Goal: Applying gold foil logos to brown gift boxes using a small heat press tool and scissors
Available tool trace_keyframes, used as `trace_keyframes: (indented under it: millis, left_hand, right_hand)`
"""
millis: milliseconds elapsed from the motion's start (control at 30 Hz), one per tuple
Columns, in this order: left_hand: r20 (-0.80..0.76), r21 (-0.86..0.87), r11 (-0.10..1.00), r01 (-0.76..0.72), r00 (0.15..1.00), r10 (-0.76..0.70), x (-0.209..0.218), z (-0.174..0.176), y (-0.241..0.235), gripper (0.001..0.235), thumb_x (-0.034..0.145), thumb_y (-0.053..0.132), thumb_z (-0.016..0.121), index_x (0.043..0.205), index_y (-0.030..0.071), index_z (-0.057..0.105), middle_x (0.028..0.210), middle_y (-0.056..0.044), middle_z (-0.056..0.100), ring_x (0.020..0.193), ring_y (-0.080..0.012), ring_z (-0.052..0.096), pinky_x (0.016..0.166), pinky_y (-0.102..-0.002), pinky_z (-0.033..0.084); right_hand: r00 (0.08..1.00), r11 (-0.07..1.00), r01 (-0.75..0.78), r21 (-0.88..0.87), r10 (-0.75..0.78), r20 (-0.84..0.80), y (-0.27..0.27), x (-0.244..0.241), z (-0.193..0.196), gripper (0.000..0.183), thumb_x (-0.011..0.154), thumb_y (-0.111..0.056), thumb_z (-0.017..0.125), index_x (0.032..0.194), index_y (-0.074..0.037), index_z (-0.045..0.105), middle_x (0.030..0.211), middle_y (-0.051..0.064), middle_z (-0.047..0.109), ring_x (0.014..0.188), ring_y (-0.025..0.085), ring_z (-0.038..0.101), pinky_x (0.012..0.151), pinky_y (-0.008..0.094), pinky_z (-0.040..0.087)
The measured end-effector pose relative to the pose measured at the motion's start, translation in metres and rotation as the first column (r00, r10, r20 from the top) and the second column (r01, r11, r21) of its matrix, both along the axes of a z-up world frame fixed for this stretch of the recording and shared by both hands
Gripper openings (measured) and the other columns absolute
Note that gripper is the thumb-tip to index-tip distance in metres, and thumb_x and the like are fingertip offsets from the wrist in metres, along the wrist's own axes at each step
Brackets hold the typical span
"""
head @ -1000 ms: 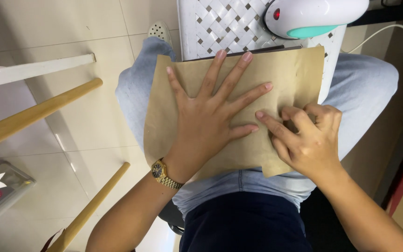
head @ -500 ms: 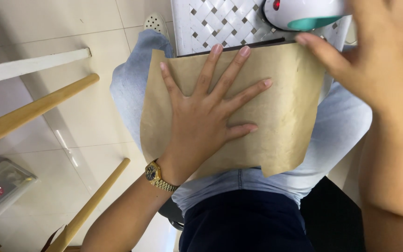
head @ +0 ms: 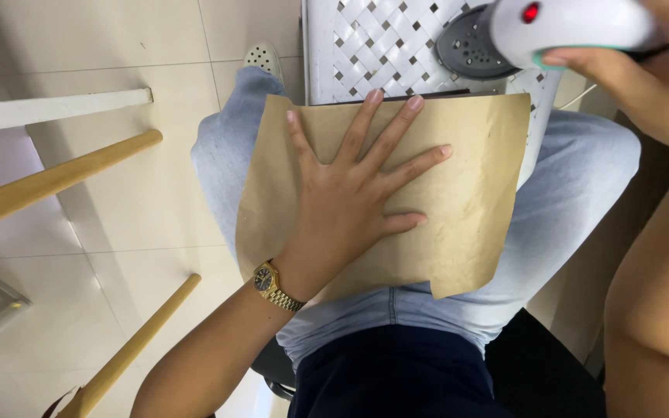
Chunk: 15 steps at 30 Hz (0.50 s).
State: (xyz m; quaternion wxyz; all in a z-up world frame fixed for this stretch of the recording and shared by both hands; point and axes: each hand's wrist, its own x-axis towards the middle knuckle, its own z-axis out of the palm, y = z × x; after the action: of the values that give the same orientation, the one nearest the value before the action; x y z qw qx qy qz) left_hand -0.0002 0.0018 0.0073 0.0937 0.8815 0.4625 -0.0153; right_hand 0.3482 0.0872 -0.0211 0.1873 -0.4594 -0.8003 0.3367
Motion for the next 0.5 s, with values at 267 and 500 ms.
trace_keyframes:
  millis: [267, 500]
  left_hand:
    - [0.038, 0.022, 1.000, -0.014, 0.999, 0.013, 0.002, -0.008, -0.002, 0.102, 0.073, 0.095, 0.072, 0.159, 0.058, 0.031, 0.170, 0.006, 0.018, 0.157, -0.0236, 0.020, 0.104, -0.088, 0.028]
    - [0.200, -0.009, 0.998, -0.063, 0.978, 0.064, 0.005, -0.014, -0.002, 0.104, 0.061, 0.085, 0.084, 0.154, 0.054, 0.048, 0.168, 0.005, 0.023, 0.157, -0.0244, 0.020, 0.106, -0.091, 0.021]
  right_hand:
    - [0.658, 0.479, 0.750, -0.457, -0.616, 0.433, -0.173, 0.120, -0.008, 0.065, 0.097, -0.037, 0.044, 0.152, -0.001, 0.048, 0.154, 0.018, 0.048, 0.141, 0.037, 0.042, 0.120, 0.054, 0.025]
    - [0.789, 0.965, 0.024, 0.262, -0.179, 0.588, -0.158, -0.094, 0.114, 0.039, 0.106, -0.030, 0.090, 0.137, -0.008, 0.081, 0.101, 0.013, 0.065, 0.081, 0.021, 0.064, 0.075, 0.036, 0.054]
